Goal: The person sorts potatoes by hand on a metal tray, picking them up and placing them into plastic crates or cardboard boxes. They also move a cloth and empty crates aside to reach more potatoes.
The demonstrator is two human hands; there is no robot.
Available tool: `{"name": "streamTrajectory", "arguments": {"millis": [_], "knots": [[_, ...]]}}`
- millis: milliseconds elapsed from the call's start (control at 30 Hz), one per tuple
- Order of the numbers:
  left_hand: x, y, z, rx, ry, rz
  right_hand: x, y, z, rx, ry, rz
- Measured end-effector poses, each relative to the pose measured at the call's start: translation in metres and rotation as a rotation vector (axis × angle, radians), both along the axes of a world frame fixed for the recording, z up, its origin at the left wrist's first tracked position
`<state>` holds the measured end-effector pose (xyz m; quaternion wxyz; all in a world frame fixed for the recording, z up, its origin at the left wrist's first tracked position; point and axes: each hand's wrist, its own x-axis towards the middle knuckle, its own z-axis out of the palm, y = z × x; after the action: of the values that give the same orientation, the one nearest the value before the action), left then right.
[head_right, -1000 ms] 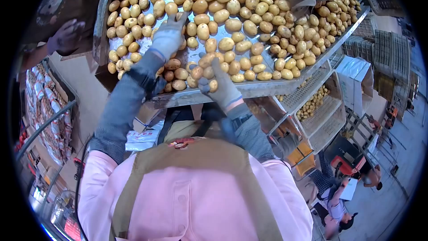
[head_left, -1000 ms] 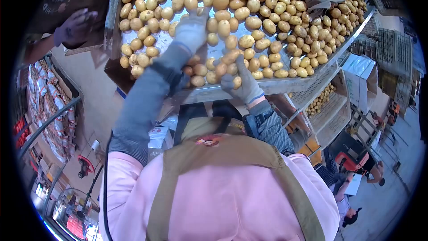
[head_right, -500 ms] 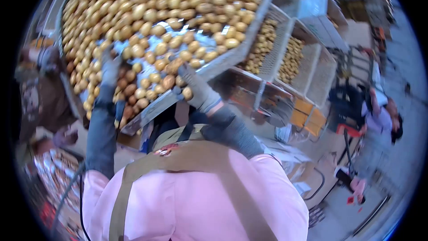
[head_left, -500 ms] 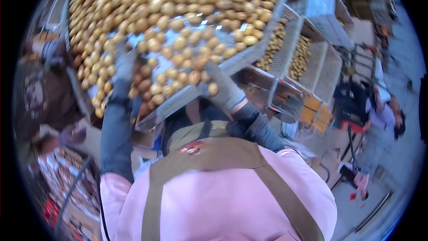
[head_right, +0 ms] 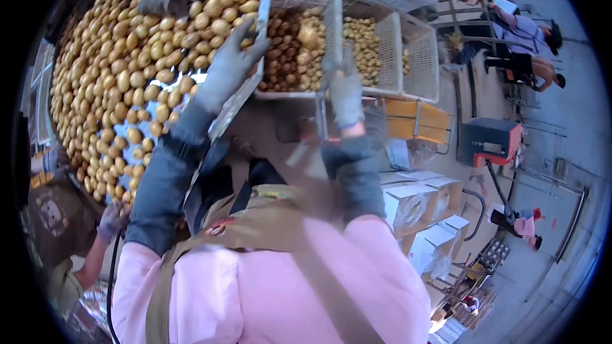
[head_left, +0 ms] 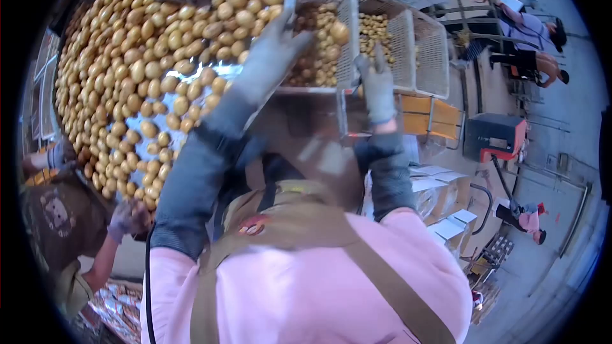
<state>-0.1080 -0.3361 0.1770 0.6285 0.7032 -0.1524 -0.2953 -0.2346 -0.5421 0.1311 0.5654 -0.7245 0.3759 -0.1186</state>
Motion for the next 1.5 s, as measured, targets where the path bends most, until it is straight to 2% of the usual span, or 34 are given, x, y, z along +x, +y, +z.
{"name": "streamTrajectory", "arguments": {"millis": [33,67,100,133,200,233,300,333,367,433,500,533,567,600,667,700,733,767,800,867,900,933,967,1000,1033,1067,1100,1167,1200,1233,1300,1367,1433,1500], "knots": [[-0.002,-0.008,-0.053,-0.086,-0.107,0.078,-0.013,-0.012,-0.018,0.006,0.005,0.141],[-0.020,-0.010,-0.058,-0.119,-0.114,0.052,-0.030,-0.009,-0.025,-0.195,-0.022,0.401],[-0.044,-0.005,-0.060,-0.118,-0.112,0.047,-0.055,0.001,-0.057,-0.233,-0.044,0.567],[-0.064,-0.005,-0.070,0.079,-0.154,-0.260,-0.081,0.011,-0.088,-0.262,-0.079,0.730],[-0.108,0.002,-0.096,0.191,-0.396,-0.347,-0.095,0.042,-0.125,0.180,-0.119,0.671],[-0.129,0.011,-0.105,0.095,-0.624,-0.153,-0.093,0.060,-0.101,0.511,-0.100,0.532],[-0.130,0.042,-0.108,0.048,-0.362,-0.162,-0.096,0.082,-0.057,1.108,0.001,0.170],[-0.130,0.054,-0.109,0.011,-0.228,-0.177,-0.093,0.060,-0.064,1.287,-0.037,0.048],[-0.111,0.072,-0.091,0.086,-0.161,-0.233,-0.086,0.022,-0.070,1.455,-0.078,-0.085],[-0.085,0.092,-0.098,0.111,-0.306,-0.115,-0.057,-0.023,-0.047,0.755,-0.050,-0.182],[-0.054,0.097,-0.113,0.285,-0.441,-0.053,-0.054,-0.119,-0.087,0.836,0.013,-0.110],[-0.030,0.102,-0.107,0.434,-0.536,-0.105,-0.033,-0.116,-0.082,0.719,-0.022,-0.078],[-0.007,0.108,-0.102,0.586,-0.622,-0.163,-0.013,-0.102,-0.069,0.603,-0.051,-0.052],[0.011,0.117,-0.126,0.762,-0.859,-0.145,0.004,-0.082,-0.056,0.488,-0.076,-0.035],[0.025,0.136,-0.149,0.866,-0.875,-0.040,0.047,-0.028,-0.040,0.322,0.067,0.173],[0.023,0.153,-0.182,0.791,-1.001,0.030,0.073,0.014,-0.025,0.154,0.109,0.281],[0.028,0.161,-0.171,0.898,-0.782,-0.109,0.098,0.021,-0.051,0.176,0.020,0.388],[0.032,0.168,-0.156,0.991,-0.557,-0.252,0.123,0.044,-0.041,0.143,0.045,0.519],[0.033,0.171,-0.151,0.945,-0.583,-0.166,0.151,0.063,-0.036,-0.063,0.039,0.642],[0.040,0.174,-0.148,0.846,-0.633,0.009,0.211,0.069,-0.067,-0.371,-0.108,0.776],[0.052,0.165,-0.160,0.787,-0.793,0.068,0.237,0.082,-0.057,-0.402,0.051,0.744],[0.065,0.153,-0.168,0.847,-0.793,0.000,0.267,0.072,-0.095,-0.636,-0.076,0.797],[0.073,0.138,-0.174,0.907,-0.785,-0.071,0.274,0.093,-0.087,-0.849,0.111,0.744],[0.074,0.122,-0.180,0.918,-0.781,-0.024,0.273,0.106,-0.086,-0.885,0.132,0.759],[0.073,0.112,-0.177,0.907,-0.660,-0.006,0.268,0.112,-0.087,-0.920,0.155,0.771],[0.073,0.111,-0.178,0.908,-0.630,-0.002,0.261,0.112,-0.094,-0.849,0.151,0.867],[0.074,0.112,-0.177,0.910,-0.604,0.011,0.248,0.114,-0.106,-0.854,-0.066,0.964],[0.066,0.135,-0.191,0.801,-0.682,0.026,0.216,0.140,-0.126,-0.718,-0.161,0.996],[0.056,0.145,-0.193,0.714,-0.710,0.135,0.198,0.157,-0.118,-0.676,-0.160,0.955],[0.048,0.164,-0.179,0.642,-0.670,0.113,0.187,0.173,-0.111,-0.637,-0.161,0.911],[0.029,0.189,-0.166,0.590,-0.651,0.275,0.182,0.199,-0.130,-0.907,-0.322,0.957],[0.014,0.217,-0.177,0.553,-0.817,0.471,0.177,0.245,-0.116,-0.743,-0.130,1.196],[-0.009,0.245,-0.192,0.453,-0.530,0.702,0.155,0.285,-0.113,-0.814,-0.119,1.267],[-0.026,0.257,-0.179,0.285,-0.298,0.917,0.138,0.302,-0.101,-0.879,-0.145,1.416]]}}
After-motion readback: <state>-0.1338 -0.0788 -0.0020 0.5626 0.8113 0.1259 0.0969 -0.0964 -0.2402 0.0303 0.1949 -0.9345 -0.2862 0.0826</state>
